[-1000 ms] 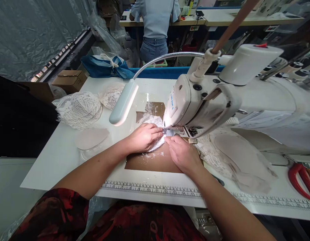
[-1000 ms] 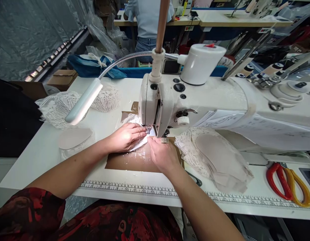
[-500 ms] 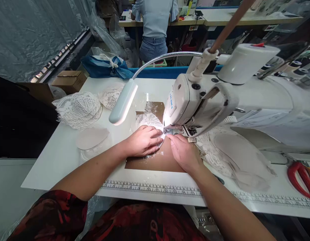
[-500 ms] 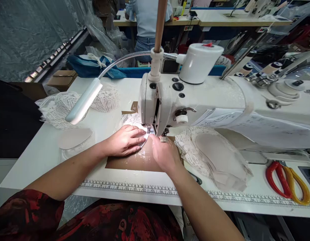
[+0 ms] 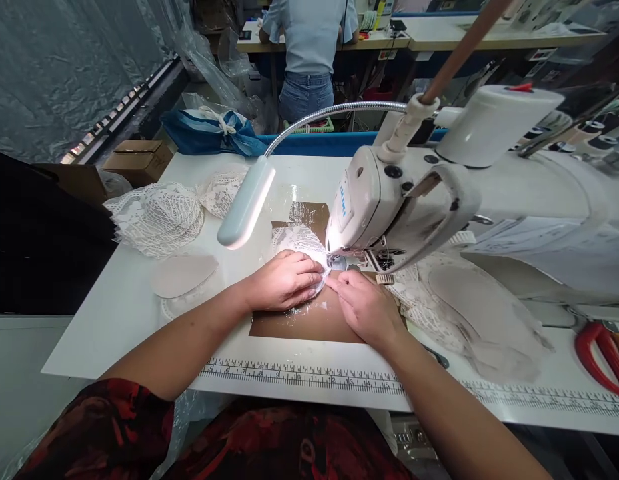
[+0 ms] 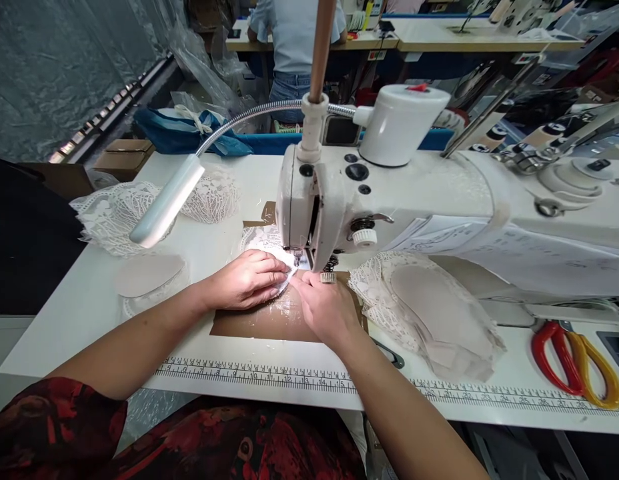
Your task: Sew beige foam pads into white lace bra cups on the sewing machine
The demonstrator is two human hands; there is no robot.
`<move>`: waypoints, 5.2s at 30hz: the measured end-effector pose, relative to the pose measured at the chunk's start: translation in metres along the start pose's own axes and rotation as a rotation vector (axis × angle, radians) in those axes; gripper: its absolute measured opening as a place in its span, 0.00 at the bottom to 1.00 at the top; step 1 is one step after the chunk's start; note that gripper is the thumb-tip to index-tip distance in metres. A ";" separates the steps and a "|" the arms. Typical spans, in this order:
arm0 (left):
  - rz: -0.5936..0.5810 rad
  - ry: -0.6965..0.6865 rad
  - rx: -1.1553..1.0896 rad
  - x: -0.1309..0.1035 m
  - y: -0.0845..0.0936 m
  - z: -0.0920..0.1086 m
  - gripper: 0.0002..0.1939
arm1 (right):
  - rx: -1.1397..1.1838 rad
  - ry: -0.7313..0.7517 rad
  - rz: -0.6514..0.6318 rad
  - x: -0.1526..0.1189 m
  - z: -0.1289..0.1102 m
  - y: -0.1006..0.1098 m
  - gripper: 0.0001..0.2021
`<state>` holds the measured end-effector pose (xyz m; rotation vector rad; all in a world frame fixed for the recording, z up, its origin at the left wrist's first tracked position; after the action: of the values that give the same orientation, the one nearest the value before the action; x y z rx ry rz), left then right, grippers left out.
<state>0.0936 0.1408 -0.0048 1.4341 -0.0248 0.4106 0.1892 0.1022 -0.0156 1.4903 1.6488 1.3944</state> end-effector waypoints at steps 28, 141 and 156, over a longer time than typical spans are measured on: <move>-0.048 -0.084 0.094 0.001 -0.008 0.005 0.17 | -0.012 -0.019 -0.133 -0.004 -0.005 -0.009 0.22; 0.037 0.056 0.173 0.006 -0.008 0.002 0.16 | -0.164 -0.045 -0.039 0.002 -0.002 -0.003 0.19; 0.060 0.265 0.266 0.007 -0.003 -0.020 0.16 | -0.090 -0.114 -0.025 0.001 0.010 -0.003 0.20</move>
<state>0.0961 0.1614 -0.0093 1.6313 0.2083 0.6698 0.1962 0.1074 -0.0218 1.4650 1.5106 1.3277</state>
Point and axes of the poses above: each hand's wrist, its own x-axis towards the middle knuckle, its own y-axis out of the back of the hand, z = x × y, the point moved 9 cm from there along x, towards the middle knuckle, and after that the axes turned 8 degrees about x, right-handed, at the moved point
